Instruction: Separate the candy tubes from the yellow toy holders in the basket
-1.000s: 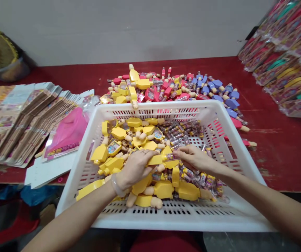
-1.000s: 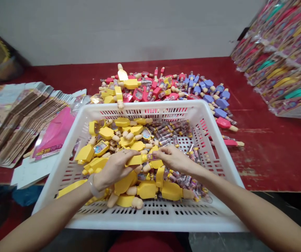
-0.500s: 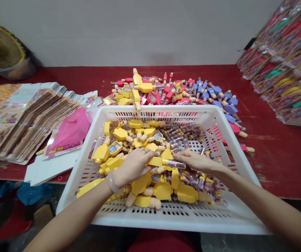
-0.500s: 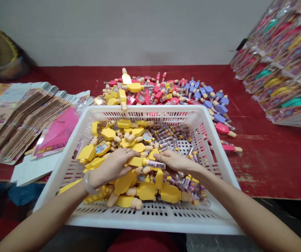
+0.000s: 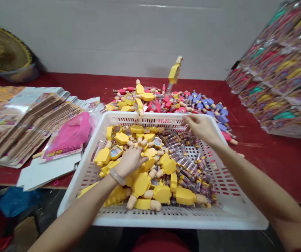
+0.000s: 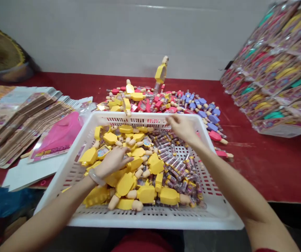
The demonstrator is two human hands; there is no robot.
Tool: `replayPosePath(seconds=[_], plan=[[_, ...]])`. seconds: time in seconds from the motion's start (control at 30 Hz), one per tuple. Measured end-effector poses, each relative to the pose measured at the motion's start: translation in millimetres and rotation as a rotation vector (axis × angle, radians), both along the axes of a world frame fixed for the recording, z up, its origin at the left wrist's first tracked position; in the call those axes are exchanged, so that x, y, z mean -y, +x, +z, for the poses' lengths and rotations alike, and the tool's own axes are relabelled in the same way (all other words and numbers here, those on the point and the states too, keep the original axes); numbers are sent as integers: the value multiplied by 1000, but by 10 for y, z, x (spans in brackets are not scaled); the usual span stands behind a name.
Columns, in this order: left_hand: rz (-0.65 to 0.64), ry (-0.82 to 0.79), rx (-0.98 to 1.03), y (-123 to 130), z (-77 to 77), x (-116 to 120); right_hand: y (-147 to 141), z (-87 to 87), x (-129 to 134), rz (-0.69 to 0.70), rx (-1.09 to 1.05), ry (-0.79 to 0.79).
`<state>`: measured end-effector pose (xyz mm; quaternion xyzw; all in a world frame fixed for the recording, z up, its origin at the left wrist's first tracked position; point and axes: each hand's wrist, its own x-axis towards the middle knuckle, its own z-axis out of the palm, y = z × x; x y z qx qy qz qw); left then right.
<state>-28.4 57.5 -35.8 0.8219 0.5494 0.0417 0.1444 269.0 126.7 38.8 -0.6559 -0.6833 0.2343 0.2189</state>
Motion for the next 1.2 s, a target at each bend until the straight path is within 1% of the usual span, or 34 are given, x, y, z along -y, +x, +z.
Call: replayPosePath(seconds=[0.03,0.1,0.17,0.2,0.27,0.33,0.37,0.4,0.43,0.5,0.53,0.57,0.6,0.67,0.7,0.77,0.83,0.9,1.0,1.13,1.2], plan=[[-53,22,-33,68,-68,41,-31,-136,6,-24,204,-81],[-111,63,-53,188,-181,103,-87,-428,42,-70,399,-216],[-126,63,-34,261,-253,133,-121,-668,87,-105,438,-316],[-129,51,-19,275,-270,138,-125,-749,108,-114,442,-356],[-122,22,9,261,-259,131,-100,-820,147,-107,425,-413],[-107,-13,40,218,-184,116,-37,-789,198,-82,387,-445],[-71,-59,101,196,-124,109,-1,-747,238,-58,339,-452],[-17,-134,207,179,-53,106,31,-697,294,-18,243,-450],[52,-242,357,169,25,108,51,-645,366,37,101,-435],[186,-536,737,172,177,130,38,-554,552,154,-246,-352],[221,-689,916,184,238,150,1,-521,658,204,-401,-288],[223,-816,1054,201,284,176,-52,-497,763,249,-505,-224],[209,-917,1150,221,313,203,-115,-480,862,290,-541,-170],[181,-1037,1222,264,323,256,-243,-464,1020,380,-507,-106],[176,-1050,1228,284,314,276,-294,-463,1075,423,-463,-95],[207,-1007,1257,318,295,300,-352,-475,1140,474,-368,-95],[280,-918,1350,347,300,306,-356,-508,1163,478,-305,-90],[358,-846,1458,379,326,308,-333,-556,1173,488,-245,-44],[398,-815,1506,424,347,326,-318,-629,1196,508,-141,83],[464,-849,1436,456,291,369,-373,-700,1223,480,27,313],[508,-866,1396,467,261,388,-402,-708,1223,512,157,417]])
